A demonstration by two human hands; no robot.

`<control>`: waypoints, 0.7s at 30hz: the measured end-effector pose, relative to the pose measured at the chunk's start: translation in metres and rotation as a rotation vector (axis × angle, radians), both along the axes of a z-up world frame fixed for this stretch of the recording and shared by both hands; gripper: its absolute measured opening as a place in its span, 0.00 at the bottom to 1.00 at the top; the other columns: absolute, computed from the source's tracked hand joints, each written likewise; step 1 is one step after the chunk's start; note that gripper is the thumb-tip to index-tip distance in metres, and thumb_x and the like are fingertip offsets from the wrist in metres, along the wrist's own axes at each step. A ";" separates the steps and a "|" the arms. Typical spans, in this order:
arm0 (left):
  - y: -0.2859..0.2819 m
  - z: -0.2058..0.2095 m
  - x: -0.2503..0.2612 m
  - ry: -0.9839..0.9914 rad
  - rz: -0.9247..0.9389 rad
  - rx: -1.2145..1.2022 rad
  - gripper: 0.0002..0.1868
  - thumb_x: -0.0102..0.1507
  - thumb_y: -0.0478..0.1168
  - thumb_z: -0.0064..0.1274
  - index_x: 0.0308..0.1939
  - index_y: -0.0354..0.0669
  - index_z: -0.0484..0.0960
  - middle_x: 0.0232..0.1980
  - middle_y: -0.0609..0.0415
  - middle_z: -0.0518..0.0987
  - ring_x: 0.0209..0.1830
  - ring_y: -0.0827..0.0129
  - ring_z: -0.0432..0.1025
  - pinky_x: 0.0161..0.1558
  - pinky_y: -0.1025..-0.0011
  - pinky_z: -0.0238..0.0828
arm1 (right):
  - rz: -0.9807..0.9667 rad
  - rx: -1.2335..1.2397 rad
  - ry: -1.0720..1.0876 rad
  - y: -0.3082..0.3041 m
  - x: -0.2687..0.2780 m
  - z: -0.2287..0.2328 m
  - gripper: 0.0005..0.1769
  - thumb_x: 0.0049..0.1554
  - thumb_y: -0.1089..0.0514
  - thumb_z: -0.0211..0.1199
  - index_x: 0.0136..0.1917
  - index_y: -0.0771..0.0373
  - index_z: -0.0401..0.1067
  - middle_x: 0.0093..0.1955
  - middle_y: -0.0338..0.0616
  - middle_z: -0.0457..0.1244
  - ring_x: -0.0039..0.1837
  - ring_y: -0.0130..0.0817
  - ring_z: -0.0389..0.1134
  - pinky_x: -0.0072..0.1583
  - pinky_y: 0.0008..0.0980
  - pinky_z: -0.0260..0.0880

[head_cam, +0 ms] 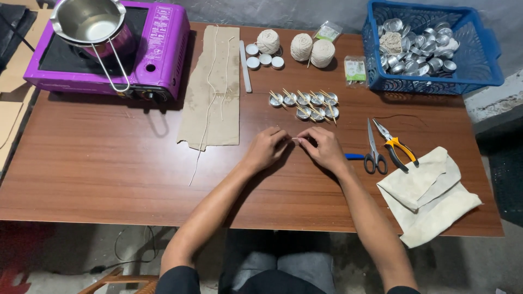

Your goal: Assembling candle wicks by threading cotton wicks through metal sustainer bases and crimping them with pliers.

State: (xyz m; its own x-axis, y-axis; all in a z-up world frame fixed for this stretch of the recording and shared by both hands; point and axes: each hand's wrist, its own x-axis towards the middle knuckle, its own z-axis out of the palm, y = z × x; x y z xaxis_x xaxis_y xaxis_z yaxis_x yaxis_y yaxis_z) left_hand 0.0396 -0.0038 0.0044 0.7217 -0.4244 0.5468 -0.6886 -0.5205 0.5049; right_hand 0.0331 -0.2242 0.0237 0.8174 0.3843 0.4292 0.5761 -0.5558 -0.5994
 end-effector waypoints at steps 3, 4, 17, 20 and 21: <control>0.001 -0.004 0.005 0.083 -0.009 -0.070 0.03 0.61 0.38 0.58 0.36 0.49 0.79 0.30 0.52 0.74 0.34 0.55 0.77 0.37 0.66 0.76 | -0.013 -0.003 0.000 -0.009 0.004 -0.009 0.03 0.60 0.58 0.68 0.48 0.57 0.78 0.41 0.44 0.70 0.49 0.45 0.73 0.51 0.39 0.74; 0.002 -0.004 0.005 0.083 -0.008 -0.071 0.03 0.61 0.38 0.58 0.36 0.49 0.79 0.30 0.52 0.74 0.34 0.55 0.77 0.37 0.66 0.76 | -0.013 -0.004 0.000 -0.008 0.004 -0.010 0.03 0.60 0.58 0.68 0.48 0.57 0.78 0.41 0.44 0.70 0.49 0.45 0.73 0.51 0.39 0.74; 0.009 0.000 0.005 0.143 -0.064 -0.246 0.14 0.55 0.26 0.50 0.40 0.45 0.80 0.35 0.52 0.79 0.38 0.53 0.75 0.46 0.61 0.76 | -0.057 -0.071 -0.034 -0.009 0.003 -0.018 0.04 0.59 0.55 0.67 0.47 0.56 0.77 0.39 0.43 0.69 0.47 0.44 0.72 0.49 0.38 0.74; 0.011 -0.015 0.010 0.250 -0.067 -0.269 0.14 0.52 0.24 0.44 0.22 0.50 0.77 0.25 0.57 0.74 0.29 0.58 0.73 0.38 0.68 0.73 | -0.045 -0.077 -0.042 -0.009 0.003 -0.019 0.04 0.59 0.56 0.66 0.46 0.57 0.77 0.39 0.43 0.69 0.47 0.44 0.72 0.49 0.39 0.73; 0.011 -0.021 0.012 0.314 -0.080 -0.269 0.16 0.52 0.26 0.42 0.17 0.53 0.74 0.20 0.59 0.71 0.25 0.62 0.72 0.33 0.71 0.71 | -0.045 -0.077 -0.042 -0.009 0.004 -0.021 0.04 0.59 0.56 0.66 0.46 0.56 0.77 0.39 0.44 0.69 0.48 0.44 0.72 0.49 0.39 0.73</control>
State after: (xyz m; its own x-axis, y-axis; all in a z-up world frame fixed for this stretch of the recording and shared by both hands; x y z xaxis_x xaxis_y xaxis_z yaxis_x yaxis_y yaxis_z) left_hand 0.0513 0.0077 -0.0164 0.8414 -0.3583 0.4046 -0.5127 -0.2924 0.8073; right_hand 0.0369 -0.2334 0.0028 0.8168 0.3806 0.4336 0.5727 -0.6256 -0.5297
